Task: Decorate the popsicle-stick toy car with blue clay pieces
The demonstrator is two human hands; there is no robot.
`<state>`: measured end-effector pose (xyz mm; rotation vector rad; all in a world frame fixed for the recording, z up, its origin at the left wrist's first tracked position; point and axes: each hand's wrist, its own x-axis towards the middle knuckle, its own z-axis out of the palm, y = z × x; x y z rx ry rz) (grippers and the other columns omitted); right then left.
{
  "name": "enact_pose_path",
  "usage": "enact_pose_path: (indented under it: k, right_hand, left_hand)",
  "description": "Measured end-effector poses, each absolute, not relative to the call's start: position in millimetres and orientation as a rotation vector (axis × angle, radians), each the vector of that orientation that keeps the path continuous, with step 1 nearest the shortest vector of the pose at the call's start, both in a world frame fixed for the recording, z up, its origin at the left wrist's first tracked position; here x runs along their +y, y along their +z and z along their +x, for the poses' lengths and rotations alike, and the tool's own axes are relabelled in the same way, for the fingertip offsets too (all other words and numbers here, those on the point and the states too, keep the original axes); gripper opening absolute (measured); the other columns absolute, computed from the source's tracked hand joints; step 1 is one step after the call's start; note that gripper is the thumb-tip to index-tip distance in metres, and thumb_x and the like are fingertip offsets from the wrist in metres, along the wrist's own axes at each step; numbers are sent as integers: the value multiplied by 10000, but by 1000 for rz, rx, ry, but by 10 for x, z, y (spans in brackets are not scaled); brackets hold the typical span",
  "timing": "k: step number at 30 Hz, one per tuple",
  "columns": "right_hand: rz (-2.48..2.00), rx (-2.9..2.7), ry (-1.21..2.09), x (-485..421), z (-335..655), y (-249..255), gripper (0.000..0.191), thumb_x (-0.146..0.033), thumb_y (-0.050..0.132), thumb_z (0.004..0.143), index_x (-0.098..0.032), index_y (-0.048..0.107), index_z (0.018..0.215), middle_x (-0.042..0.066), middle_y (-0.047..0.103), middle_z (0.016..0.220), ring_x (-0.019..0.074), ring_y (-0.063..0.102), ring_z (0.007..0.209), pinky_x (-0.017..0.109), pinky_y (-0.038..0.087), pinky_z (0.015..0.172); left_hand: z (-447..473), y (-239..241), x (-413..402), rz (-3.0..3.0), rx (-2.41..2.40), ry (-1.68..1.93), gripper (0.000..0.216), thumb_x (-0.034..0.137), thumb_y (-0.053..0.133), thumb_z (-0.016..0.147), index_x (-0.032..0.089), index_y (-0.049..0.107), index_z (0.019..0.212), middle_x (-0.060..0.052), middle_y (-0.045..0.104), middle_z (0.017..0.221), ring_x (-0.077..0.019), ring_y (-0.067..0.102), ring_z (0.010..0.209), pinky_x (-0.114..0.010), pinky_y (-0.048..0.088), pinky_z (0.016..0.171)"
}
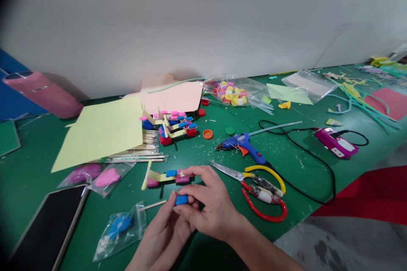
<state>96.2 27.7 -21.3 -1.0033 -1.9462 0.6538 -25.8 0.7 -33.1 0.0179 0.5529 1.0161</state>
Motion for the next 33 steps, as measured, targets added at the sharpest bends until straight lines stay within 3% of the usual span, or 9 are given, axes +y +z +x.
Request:
enact_pose_path:
  k: [14,26,33]
  right_hand:
    - [-987,-1944,675,275,968,-231,240,-226,589,709,-205,618,946,74,483,1128,215,484,1023,335,412,849]
    - [-1113,-2230,482,284,1142,-107,140,-205,556,760,-214,637,874,59,512,1127,209,461,1031,370,357,885]
    - [-1184,-2287,486,289,1185,-125,194,-260,572,753,-218,642,928,64,496,1170,220,440,1063,389,333,922]
  left_hand:
    - [-289,-342,-13,4,558,1026,233,250,462,830,112,648,803,-63,664,766,-123,591,724,-279,461,735]
    - [-265,-283,-2,99,762,1068,213,226,504,803,108,655,710,-67,685,745,-148,597,699,-342,460,766]
    - [-254,-315,21,187,742,972,217,232,494,810,108,668,773,-71,687,734,-141,603,708,-296,457,751]
